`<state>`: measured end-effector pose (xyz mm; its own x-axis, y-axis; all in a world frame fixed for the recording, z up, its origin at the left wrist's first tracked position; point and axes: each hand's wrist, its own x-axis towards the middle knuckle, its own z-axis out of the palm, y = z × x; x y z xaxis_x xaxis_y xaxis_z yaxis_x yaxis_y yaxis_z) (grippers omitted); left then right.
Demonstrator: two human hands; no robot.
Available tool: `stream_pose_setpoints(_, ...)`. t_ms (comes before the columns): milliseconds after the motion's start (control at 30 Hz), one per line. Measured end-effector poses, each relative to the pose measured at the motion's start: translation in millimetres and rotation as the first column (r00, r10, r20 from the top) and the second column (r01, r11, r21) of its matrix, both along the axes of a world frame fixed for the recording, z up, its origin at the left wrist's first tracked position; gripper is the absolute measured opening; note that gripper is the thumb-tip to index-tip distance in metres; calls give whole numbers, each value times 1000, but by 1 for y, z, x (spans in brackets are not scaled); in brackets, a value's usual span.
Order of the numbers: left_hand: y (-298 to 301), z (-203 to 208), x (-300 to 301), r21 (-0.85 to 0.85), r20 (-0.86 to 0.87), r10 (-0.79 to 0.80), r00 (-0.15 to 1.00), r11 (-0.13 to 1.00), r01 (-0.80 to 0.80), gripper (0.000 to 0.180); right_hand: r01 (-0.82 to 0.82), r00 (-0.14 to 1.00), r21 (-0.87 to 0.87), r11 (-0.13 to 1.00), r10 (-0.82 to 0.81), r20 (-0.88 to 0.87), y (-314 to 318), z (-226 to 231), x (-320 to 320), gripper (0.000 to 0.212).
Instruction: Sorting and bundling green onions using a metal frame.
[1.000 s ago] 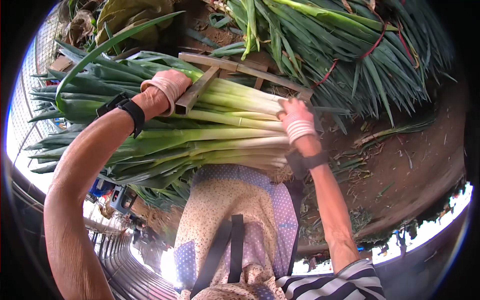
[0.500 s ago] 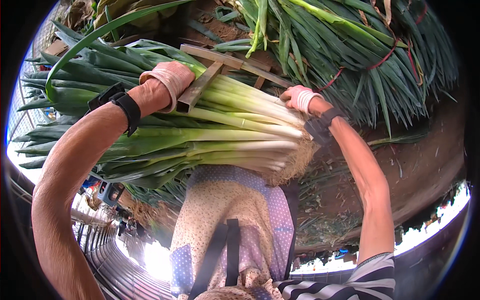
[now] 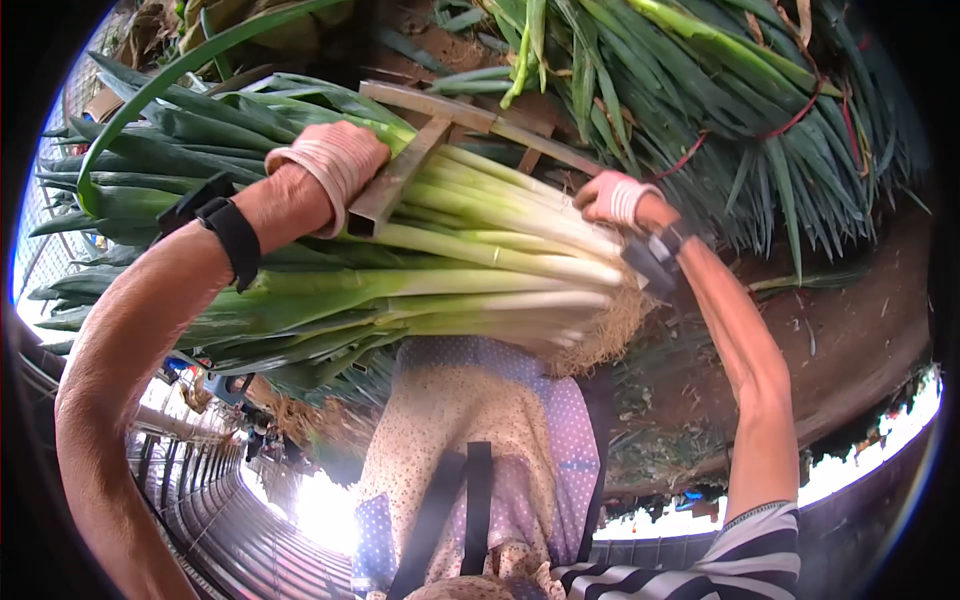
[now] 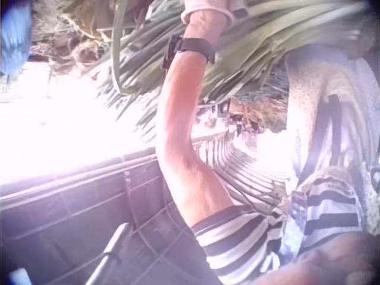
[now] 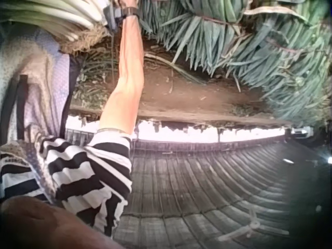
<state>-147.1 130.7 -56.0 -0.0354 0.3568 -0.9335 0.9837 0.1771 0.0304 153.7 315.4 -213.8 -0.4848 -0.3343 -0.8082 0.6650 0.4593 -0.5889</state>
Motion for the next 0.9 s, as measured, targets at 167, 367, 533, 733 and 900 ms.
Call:
stream_pose_setpoints(167,0,1,-1,-15,-3,22,1000,1000,-22,21,16,998,140,990,-25,65,-8,7,-6,42)
stream_pose_setpoints(367,-1,2,0,-27,-8,-21,1000,999,21,18,110,991,392,913,-69,-117,18,75,-7,49)
stream_pose_setpoints(533,-1,-1,0,-51,-9,-26,1000,998,25,18,383,885,396,835,-208,-417,-24,183,14,48)
stream_pose_setpoints(733,6,1,0,-40,-13,-1,1000,999,1,18,487,805,461,742,-178,-566,-106,177,50,43)
stream_pose_setpoints(900,3,-6,-1,-15,-15,-22,1000,1000,22,19,625,693,479,617,-154,-705,-129,154,68,39)
